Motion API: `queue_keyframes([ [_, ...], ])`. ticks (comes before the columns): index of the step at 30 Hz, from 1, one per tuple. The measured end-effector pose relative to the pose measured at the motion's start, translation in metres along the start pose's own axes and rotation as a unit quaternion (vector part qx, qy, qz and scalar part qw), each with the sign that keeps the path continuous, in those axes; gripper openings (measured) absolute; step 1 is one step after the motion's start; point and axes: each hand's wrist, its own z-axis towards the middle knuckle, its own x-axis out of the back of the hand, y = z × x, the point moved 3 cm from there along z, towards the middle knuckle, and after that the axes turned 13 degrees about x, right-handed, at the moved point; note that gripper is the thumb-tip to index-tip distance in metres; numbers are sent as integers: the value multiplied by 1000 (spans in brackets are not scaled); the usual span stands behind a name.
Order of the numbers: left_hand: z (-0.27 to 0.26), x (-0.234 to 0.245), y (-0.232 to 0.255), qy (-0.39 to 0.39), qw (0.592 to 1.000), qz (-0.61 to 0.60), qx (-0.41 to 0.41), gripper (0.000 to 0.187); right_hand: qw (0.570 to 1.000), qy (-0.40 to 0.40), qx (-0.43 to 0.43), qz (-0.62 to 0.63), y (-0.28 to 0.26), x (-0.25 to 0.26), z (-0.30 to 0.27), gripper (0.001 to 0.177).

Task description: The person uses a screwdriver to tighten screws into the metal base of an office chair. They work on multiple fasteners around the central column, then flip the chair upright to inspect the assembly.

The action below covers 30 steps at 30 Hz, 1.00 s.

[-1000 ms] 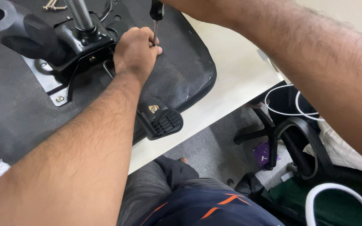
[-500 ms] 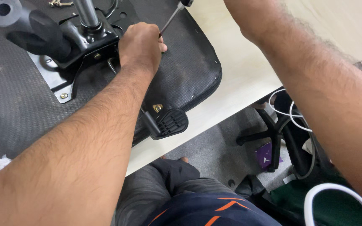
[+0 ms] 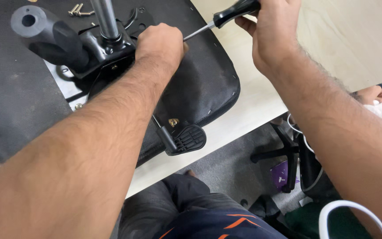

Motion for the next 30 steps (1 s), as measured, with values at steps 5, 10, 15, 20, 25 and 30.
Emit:
queue_keyframes([
  [5,-35,8,-28,61,970,-237,7,29,991,52,-99,73,7,11,-14,16],
  [10,-103,18,-91,199,869,-453,-21,14,979,93,-163,77,29,8,-43,20],
  [15,-167,15,-137,234,874,-420,72,13,928,206,-282,132,57,0,-61,23],
  [20,-179,-11,-150,249,910,-318,98,19,923,185,-308,136,68,-13,-78,20],
  [25,-175,-14,-179,313,864,-389,66,11,923,160,-329,120,71,-23,-88,19],
  [30,-86,19,-250,423,815,-393,40,3,916,183,-334,126,69,-22,-99,21],
])
